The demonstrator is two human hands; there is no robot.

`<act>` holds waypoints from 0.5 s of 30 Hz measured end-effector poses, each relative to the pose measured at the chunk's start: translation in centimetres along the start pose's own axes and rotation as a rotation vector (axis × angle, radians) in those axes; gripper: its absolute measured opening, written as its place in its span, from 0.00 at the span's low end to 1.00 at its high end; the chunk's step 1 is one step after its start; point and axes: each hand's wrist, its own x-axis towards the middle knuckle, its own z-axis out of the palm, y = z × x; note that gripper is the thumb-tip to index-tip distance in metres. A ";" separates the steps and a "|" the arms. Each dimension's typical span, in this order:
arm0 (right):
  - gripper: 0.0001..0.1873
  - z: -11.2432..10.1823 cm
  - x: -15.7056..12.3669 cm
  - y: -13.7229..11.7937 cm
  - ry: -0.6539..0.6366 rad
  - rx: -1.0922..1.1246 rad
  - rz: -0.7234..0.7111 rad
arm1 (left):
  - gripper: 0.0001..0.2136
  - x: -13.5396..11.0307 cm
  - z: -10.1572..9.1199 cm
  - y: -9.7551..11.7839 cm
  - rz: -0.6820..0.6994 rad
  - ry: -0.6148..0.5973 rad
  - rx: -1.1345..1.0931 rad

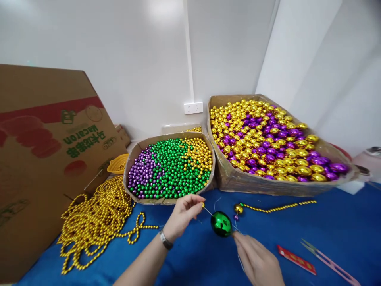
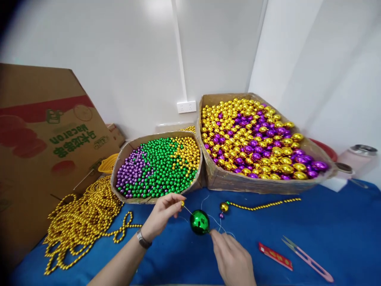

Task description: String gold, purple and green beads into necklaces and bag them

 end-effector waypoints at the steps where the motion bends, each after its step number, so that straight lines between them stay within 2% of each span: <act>1: 0.15 0.4 -0.2 0.0 -0.010 -0.006 0.001 | 0.13 -0.1 0.1 -0.3 0.010 -0.025 0.071; 4: 0.15 2.2 -1.3 0.1 -0.071 0.070 0.087 | 0.13 -0.4 0.4 -2.4 -0.009 -0.086 0.147; 7: 0.14 3.9 -2.6 0.6 -0.164 0.130 0.200 | 0.12 -0.5 0.6 -5.1 0.004 -0.049 0.217; 9: 0.14 4.3 -3.2 1.2 -0.203 0.116 0.218 | 0.12 -0.4 0.6 -5.9 0.081 -0.030 0.318; 12: 0.15 3.8 -2.6 1.8 -0.167 0.090 0.206 | 0.11 -0.1 0.7 -4.7 0.222 -0.045 0.465; 15: 0.18 2.9 0.0 1.4 -0.082 0.132 0.186 | 0.10 0.6 1.4 -1.7 0.305 -0.087 0.515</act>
